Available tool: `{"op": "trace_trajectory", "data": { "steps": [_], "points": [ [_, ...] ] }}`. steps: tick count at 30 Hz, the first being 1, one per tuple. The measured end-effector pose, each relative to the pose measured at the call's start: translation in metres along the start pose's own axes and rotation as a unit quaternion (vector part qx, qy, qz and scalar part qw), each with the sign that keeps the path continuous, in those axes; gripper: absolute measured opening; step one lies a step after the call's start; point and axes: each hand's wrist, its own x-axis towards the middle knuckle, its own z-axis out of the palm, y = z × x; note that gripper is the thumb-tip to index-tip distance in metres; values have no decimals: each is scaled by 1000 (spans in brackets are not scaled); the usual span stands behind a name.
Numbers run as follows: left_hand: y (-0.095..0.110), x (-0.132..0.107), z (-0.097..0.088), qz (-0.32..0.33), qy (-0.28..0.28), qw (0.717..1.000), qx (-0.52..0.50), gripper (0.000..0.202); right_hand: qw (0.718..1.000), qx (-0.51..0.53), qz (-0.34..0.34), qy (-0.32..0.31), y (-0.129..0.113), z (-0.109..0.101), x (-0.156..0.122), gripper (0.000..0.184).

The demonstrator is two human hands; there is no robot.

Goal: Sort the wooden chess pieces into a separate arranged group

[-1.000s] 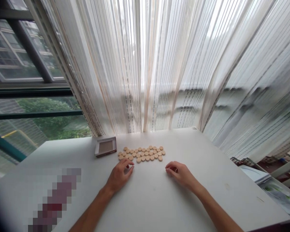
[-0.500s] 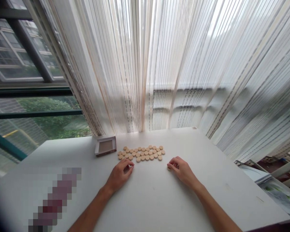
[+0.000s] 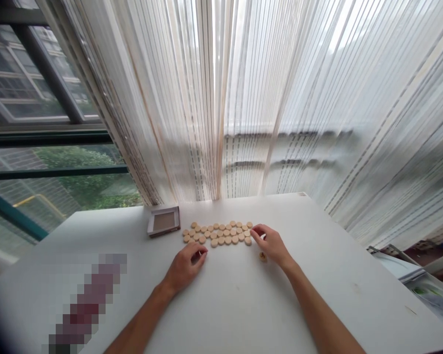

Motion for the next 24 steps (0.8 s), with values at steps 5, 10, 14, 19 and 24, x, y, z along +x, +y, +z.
{"op": "trace_trajectory", "data": {
  "steps": [5,10,14,19,24],
  "points": [
    [0,0,0,-1,-1,1000,-3,14,1000,-10,-8,-25,1,-7,-13,30],
    [-2,-1,1,-5,-1,1000,-7,14,991,-31,31,-130,7,-33,-30,34],
    [-3,-1,1,-10,-3,1000,-9,13,986,21,39,-162,8,-41,-35,21],
    [-4,0,1,-12,-4,1000,-10,14,987,45,46,-145,7,-39,-32,20],
    [-3,0,0,-12,-3,1000,-11,14,991,26,42,-126,9,-35,-30,22]
  ]
}}
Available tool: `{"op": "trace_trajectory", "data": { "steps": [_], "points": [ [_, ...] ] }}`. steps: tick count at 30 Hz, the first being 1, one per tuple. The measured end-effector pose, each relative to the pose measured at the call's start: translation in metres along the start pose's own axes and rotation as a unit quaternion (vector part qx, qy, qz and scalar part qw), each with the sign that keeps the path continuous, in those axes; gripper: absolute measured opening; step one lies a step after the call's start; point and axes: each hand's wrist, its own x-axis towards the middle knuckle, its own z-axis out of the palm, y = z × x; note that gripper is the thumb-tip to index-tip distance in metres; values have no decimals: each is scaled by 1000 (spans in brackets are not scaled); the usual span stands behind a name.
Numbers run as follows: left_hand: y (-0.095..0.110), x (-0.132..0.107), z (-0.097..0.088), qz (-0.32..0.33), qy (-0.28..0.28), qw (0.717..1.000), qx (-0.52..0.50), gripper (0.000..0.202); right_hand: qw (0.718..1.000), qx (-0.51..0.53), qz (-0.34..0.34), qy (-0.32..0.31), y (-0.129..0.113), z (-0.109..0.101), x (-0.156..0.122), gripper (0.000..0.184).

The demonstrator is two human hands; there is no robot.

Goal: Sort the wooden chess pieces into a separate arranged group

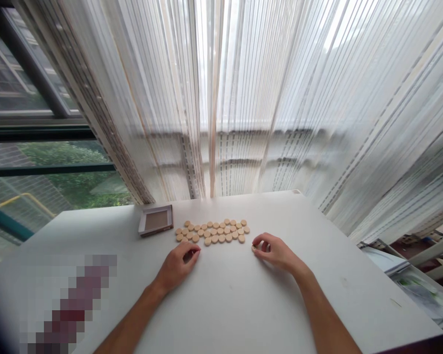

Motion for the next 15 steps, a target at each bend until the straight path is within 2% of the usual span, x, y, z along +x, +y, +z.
{"op": "trace_trajectory", "data": {
  "steps": [12,15],
  "points": [
    [0,1,0,-5,-4,1000,-2,13,1000,-11,-20,3,11,2,0,21],
    [1,0,-1,-6,-6,1000,-2,13,999,-23,-28,21,11,3,2,23]
  ]
}}
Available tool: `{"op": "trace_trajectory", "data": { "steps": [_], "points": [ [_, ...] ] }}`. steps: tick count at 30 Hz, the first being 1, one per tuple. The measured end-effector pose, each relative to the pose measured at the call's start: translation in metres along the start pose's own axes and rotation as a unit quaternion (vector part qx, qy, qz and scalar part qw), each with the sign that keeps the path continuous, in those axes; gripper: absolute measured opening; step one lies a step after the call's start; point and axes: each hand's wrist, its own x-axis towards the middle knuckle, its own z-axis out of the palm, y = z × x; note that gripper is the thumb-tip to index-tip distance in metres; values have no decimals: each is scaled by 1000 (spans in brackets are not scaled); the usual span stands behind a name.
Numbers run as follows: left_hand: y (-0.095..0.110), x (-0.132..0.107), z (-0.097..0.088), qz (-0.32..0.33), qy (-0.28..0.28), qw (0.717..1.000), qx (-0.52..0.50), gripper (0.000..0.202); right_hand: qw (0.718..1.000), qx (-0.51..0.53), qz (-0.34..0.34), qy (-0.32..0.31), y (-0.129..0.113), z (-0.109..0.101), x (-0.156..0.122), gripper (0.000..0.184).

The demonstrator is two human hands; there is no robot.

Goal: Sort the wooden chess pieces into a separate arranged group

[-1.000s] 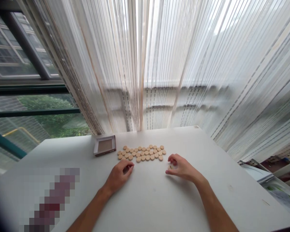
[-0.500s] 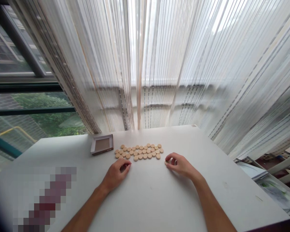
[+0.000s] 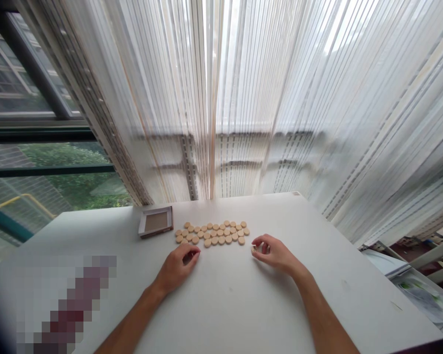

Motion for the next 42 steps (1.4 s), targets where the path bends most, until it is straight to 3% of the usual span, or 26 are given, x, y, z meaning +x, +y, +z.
{"op": "trace_trajectory", "data": {
  "steps": [6,13,28,33,38,42],
  "points": [
    [0,0,0,-3,-2,1000,-4,13,991,-45,-65,110,7,12,12,33],
    [-1,1,1,-3,-4,1000,-6,14,985,-110,-98,85,12,22,29,36],
    [0,0,0,-3,-10,1000,-5,14,984,-90,1,155,14,13,29,22],
    [0,0,0,-4,-9,1000,-5,13,991,-59,19,120,8,1,16,29],
    [0,1,1,-5,-8,1000,-3,13,997,-21,66,19,1,-12,0,35],
    [1,0,0,-6,-9,1000,-2,13,998,-29,57,-28,-5,-14,-4,36]
  ]
}}
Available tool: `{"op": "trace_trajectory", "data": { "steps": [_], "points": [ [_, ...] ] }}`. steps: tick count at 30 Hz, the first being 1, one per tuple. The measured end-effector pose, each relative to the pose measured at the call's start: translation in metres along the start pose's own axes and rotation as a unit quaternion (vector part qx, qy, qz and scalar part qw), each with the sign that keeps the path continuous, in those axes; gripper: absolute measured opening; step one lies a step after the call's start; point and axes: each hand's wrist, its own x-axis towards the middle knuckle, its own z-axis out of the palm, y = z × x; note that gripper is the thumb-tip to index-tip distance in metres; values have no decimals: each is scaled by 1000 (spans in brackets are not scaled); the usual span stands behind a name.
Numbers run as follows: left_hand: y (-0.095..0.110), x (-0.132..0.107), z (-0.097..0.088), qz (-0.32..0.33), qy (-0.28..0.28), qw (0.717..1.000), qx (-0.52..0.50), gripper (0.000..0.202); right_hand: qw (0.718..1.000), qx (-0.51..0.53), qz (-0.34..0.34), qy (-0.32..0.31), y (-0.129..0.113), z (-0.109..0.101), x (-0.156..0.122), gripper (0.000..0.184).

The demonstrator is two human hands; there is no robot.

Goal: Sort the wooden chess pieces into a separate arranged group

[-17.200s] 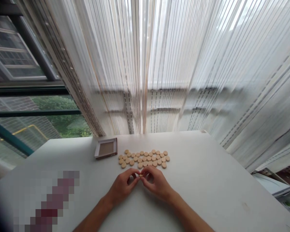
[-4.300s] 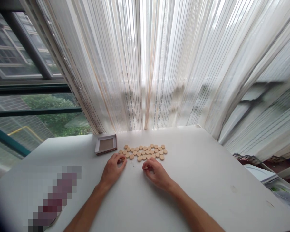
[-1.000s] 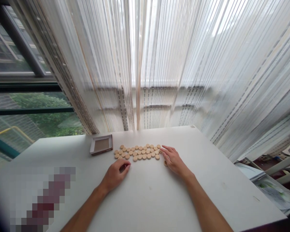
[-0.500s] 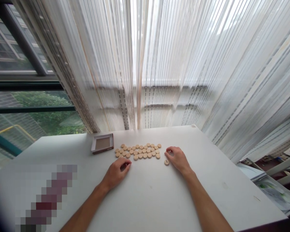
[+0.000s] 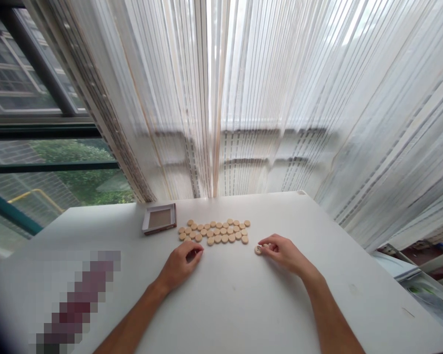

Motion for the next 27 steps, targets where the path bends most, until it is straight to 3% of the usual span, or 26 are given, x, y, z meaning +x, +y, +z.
{"op": "trace_trajectory", "data": {
  "steps": [12,22,27],
  "points": [
    [2,0,-1,-2,-5,1000,4,14,997,-5,-48,-65,-18,9,-6,28],
    [3,-1,-2,-2,0,1000,9,14,996,16,-49,-79,-26,8,-9,23],
    [3,0,-1,-1,-1,1000,6,14,997,58,-44,-6,-24,-2,-9,33]
  ]
}}
